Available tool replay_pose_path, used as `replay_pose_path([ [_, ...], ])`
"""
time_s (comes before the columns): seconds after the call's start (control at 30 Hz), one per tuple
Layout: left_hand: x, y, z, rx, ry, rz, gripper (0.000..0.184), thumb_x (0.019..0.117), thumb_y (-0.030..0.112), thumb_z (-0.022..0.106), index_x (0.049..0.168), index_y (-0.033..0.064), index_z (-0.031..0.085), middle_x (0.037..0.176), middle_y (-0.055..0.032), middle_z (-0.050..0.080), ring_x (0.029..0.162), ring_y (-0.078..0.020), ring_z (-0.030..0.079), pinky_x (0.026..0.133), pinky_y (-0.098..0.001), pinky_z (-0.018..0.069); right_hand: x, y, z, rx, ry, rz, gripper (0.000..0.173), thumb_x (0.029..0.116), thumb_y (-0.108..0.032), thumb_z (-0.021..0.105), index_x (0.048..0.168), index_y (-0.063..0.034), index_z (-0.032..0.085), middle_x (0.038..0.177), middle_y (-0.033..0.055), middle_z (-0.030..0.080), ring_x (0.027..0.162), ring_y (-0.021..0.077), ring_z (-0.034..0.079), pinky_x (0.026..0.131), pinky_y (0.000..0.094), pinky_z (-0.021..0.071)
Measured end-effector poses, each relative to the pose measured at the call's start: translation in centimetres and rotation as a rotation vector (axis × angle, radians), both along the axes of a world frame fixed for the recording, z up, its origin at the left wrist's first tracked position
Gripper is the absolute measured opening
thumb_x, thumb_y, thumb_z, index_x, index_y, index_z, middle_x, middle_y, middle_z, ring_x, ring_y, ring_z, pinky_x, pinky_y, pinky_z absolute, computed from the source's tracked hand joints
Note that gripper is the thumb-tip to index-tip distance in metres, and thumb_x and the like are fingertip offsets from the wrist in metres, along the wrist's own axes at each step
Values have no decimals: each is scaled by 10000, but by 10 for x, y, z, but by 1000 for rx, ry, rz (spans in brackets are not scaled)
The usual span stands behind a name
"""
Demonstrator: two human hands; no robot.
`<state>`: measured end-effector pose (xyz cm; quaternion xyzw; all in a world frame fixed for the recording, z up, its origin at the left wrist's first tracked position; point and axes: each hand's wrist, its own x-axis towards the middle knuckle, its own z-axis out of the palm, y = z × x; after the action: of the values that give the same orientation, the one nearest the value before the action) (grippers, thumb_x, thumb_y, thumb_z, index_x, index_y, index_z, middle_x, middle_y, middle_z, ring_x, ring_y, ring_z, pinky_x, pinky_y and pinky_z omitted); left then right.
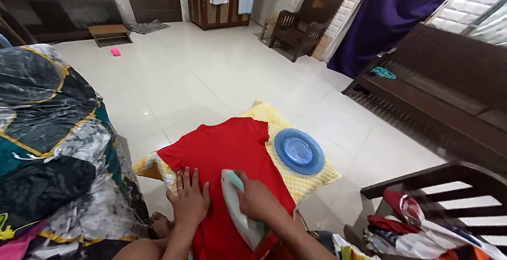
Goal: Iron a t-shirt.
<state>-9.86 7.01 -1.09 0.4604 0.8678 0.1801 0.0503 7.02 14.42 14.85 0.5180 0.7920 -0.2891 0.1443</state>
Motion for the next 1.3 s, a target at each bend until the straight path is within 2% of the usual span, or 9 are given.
replay_pose_path([
  [0.13, 1, 1, -1, 27, 12, 11, 680, 984, 608, 334, 1536, 238, 480, 1661, -72, 339, 1550, -374, 242, 1102, -759, 241, -18, 56, 1, 152, -13, -93, 654, 1011, -295, 560, 1618, -293, 314, 1145, 196, 711, 1034, 393, 712, 843, 617, 581],
  [0.3, -1, -1, 0, 37, 26, 19, 678, 969, 608, 335, 1517, 249, 506, 1647, -57, 371, 1544, -365, 261, 1099, -736, 265, -56, 142, -5, 284, -7, -181, 801, 819, -218, 692, 1562, -177, 395, 1224, 216, 681, 1113, 410, 679, 856, 640, 561],
  [0.4, -1, 0, -1, 54, 46, 26, 675, 967, 604, 336, 1502, 240, 526, 1635, -68, 389, 1538, -372, 275, 1091, -741, 270, -72, 195, -6, 274, 18, -165, 748, 862, -249, 688, 1549, -127, 419, 1292, 237, 655, 1195, 418, 644, 935, 647, 531],
  [0.53, 1, 0, -2, 59, 51, 27, 678, 965, 609, 336, 1505, 243, 522, 1634, -66, 388, 1538, -370, 272, 1081, -741, 279, -77, 236, -17, 231, 152, -129, 720, 912, -229, 685, 1564, -140, 393, 1234, 273, 670, 1127, 446, 668, 911, 655, 538],
  [0.67, 1, -3, 0, 48, 22, 23, 678, 968, 606, 357, 1515, 237, 513, 1640, -67, 380, 1539, -367, 273, 1097, -745, 260, -63, 212, -15, 221, 111, -94, 722, 953, -283, 646, 1598, -164, 342, 1300, 256, 651, 1194, 426, 648, 984, 636, 517],
  [0.77, 1, -3, 2, 35, -5, 21, 674, 972, 604, 372, 1523, 239, 500, 1654, -64, 354, 1549, -367, 245, 1107, -755, 243, -39, 154, -15, 217, 59, -146, 737, 912, -290, 670, 1571, -184, 359, 1202, 234, 691, 1100, 422, 688, 908, 646, 551],
  [1.0, 1, -1, 3, 0, -16, 34, 665, 977, 603, 387, 1537, 255, 477, 1664, -53, 335, 1555, -359, 233, 1132, -745, 219, 14, 12, -12, 128, 1, -278, 701, 1015, -360, 570, 1629, -233, 257, 1069, 178, 731, 961, 364, 735, 846, 570, 593],
  [1.1, 1, 0, 2, 9, -10, 31, 665, 977, 606, 382, 1535, 259, 480, 1665, -52, 333, 1556, -359, 229, 1126, -749, 223, 16, 25, -14, 141, 50, -293, 654, 1010, -329, 583, 1604, -246, 322, 1093, 180, 730, 978, 364, 733, 850, 584, 590],
  [1.3, -1, -2, 4, 39, -30, 10, 638, 979, 583, 413, 1528, 268, 491, 1666, -60, 331, 1557, -363, 227, 1114, -753, 236, -33, 136, -6, 234, 100, -320, 725, 904, -261, 667, 1554, -125, 378, 1246, 232, 674, 1143, 407, 675, 929, 629, 551],
])
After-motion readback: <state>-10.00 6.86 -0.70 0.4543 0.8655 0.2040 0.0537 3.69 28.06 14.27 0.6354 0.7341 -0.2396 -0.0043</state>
